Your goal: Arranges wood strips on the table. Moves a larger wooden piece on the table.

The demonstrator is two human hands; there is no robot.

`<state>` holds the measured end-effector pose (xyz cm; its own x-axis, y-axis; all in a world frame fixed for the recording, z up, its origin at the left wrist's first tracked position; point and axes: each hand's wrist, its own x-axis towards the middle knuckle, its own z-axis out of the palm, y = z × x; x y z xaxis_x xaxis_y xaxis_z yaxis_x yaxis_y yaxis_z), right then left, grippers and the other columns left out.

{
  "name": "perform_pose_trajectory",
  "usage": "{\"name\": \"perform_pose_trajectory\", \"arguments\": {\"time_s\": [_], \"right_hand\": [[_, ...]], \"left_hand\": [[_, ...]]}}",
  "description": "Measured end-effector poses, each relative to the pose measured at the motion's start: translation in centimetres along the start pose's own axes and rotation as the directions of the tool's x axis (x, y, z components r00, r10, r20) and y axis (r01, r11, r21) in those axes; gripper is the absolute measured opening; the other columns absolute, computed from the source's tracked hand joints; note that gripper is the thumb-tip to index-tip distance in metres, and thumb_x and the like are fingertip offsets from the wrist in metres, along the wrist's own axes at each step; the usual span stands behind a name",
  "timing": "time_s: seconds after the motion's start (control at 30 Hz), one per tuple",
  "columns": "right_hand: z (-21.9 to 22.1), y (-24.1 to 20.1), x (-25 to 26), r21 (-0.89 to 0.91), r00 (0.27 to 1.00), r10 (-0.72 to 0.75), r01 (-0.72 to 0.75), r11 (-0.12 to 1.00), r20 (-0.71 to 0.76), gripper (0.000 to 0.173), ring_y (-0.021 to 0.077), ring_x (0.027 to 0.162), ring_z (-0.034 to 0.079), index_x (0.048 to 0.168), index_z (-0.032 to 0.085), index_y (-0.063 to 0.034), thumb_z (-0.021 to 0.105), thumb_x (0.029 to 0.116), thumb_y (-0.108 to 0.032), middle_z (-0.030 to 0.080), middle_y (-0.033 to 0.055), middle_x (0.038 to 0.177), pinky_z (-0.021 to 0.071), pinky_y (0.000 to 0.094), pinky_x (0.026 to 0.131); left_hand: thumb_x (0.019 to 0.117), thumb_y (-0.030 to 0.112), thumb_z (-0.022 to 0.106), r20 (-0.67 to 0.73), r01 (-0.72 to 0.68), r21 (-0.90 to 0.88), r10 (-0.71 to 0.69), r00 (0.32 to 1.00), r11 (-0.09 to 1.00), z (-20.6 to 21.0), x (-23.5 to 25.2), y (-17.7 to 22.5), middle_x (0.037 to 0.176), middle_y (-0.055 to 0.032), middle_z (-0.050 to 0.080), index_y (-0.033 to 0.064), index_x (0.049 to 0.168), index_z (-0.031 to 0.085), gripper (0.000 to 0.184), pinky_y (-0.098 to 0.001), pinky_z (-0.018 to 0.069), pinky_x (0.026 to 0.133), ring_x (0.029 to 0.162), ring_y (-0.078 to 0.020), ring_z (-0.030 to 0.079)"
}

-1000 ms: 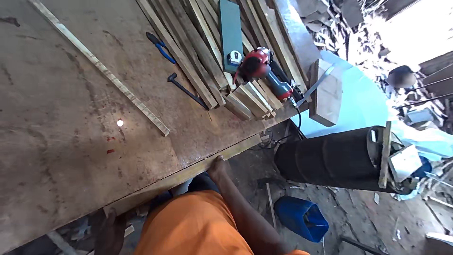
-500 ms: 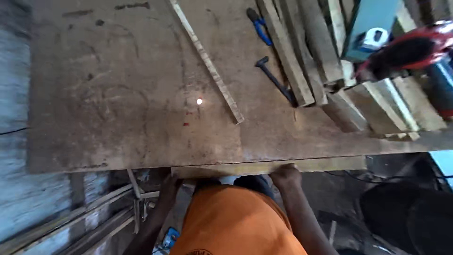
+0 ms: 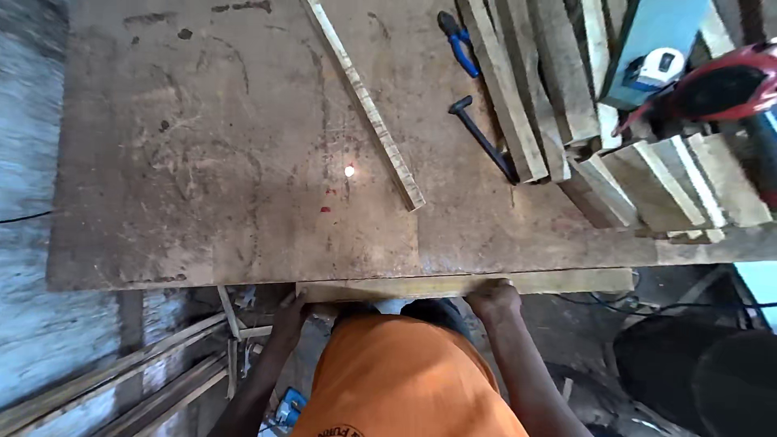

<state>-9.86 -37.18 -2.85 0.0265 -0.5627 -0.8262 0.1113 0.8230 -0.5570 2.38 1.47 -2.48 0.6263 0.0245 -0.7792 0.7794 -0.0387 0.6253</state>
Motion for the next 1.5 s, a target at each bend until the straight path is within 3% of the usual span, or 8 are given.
{"name": "perform_pose_trajectory", "arguments": {"time_s": [0.43,0.7,0.87,0.97,1.03,1.3,1.4,1.5], "right_hand": [[0.6,-2.3,-4.2,0.15,0.996,-0.052,0.04,0.988,0.075,0.049,0.0297,0.114,0.064,0.142,0.046,-0.0115,0.034,0.1103,-0.047,0.062,0.0152,0.128,0.0549,0.0561,0.093],[3.7,-8.5,-11.2,0.23,0.849,-0.319,0.24,0.943,0.421,0.038,0.024,0.114,0.066,0.14,0.045,-0.0096,0.037,0.1121,-0.035,0.065,0.0117,0.124,0.055,0.0489,0.1],[5.8,-12.8,-18.8,0.215,0.457,-0.477,0.514,0.831,0.751,0.034,0.0213,0.113,0.065,0.14,0.045,-0.0107,0.042,0.1093,-0.024,0.064,0.0096,0.122,0.0546,0.0455,0.1],[7.7,-13.6,-22.4,0.292,0.036,-0.459,0.726,0.622,0.888,0.064,0.017,0.121,0.06,0.15,0.039,-0.0153,0.064,0.0985,-0.044,0.059,0.0031,0.135,0.0534,0.0421,0.103],[8.1,-11.8,-23.4,0.244,-0.063,-0.363,0.844,0.478,0.93,0.074,0.0101,0.122,0.061,0.153,0.039,-0.0181,0.067,0.0949,-0.055,0.06,-0.0041,0.138,0.0564,0.0348,0.102],[6.8,-3.1,-16.9,-0.241,0.376,-0.428,0.91,0.336,0.822,0.05,0.0118,0.092,0.074,0.125,0.059,0.0067,0.075,0.0886,-0.023,0.075,0.0076,0.104,0.0634,0.0321,0.084],[6.1,-3.4,-15.2,-0.172,0.33,-0.5,0.926,0.336,0.801,0.051,0.0142,0.091,0.074,0.129,0.057,0.0087,0.074,0.0899,-0.019,0.075,0.0094,0.105,0.0647,0.0338,0.081],[4.5,-4.4,-13.1,-0.204,0.337,-0.466,0.928,0.312,0.818,0.054,0.018,0.088,0.074,0.136,0.054,0.0089,0.073,0.0901,-0.013,0.074,0.0124,0.107,0.0653,0.0382,0.079]], "left_hand": [[0.1085,0.029,0.052,0.086,-0.011,0.13,0.0,0.996,0.991,-2.4,0.8,-1.7,0.119,-0.0172,0.07,0.0001,0.141,0.053,0.043,-0.0412,0.0615,0.087,0.101,-0.0238,0.072],[0.1094,0.032,0.049,0.26,-0.086,0.418,-0.028,0.965,0.904,-2.6,0.4,-2.0,0.117,-0.0145,0.072,0.0028,0.136,0.058,0.041,-0.042,0.0611,0.091,0.104,-0.0229,0.072],[0.1083,0.03,0.05,0.48,-0.196,0.244,0.057,0.875,0.95,-1.3,-1.0,-0.6,0.12,-0.0184,0.071,-0.0004,0.14,0.054,0.044,-0.0455,0.0605,0.095,0.108,-0.0287,0.071],[0.1088,0.028,0.044,0.62,-0.208,0.152,0.071,0.781,0.966,2.1,-2.6,0.9,0.124,-0.0195,0.069,-0.001,0.142,0.052,0.045,-0.047,0.0587,0.097,0.109,-0.0305,0.07],[0.1105,0.024,0.039,0.709,-0.194,0.113,0.058,0.702,0.974,5.5,-3.8,1.7,0.125,-0.0185,0.07,-0.0022,0.136,0.056,0.041,-0.0475,0.059,0.096,0.109,-0.0311,0.07],[0.1102,0.027,0.045,0.923,-0.433,-0.002,0.169,0.347,0.902,19.1,-7.4,6.7,0.116,-0.0106,0.07,-0.0004,0.134,0.059,0.038,-0.0398,0.059,0.093,0.101,-0.0189,0.071],[0.1071,0.03,0.053,0.903,-0.664,0.161,0.162,0.398,0.73,19.4,-4.5,7.1,0.114,-0.0125,0.073,0.0023,0.126,0.067,0.036,-0.0429,0.0578,0.095,0.102,-0.0211,0.071],[0.1052,0.029,0.055,0.744,-0.681,0.282,0.294,0.6,0.676,19.0,-1.5,9.0,0.12,-0.0096,0.071,0.0063,0.128,0.067,0.034,-0.042,0.0566,0.1,0.11,-0.0195,0.069]]}}
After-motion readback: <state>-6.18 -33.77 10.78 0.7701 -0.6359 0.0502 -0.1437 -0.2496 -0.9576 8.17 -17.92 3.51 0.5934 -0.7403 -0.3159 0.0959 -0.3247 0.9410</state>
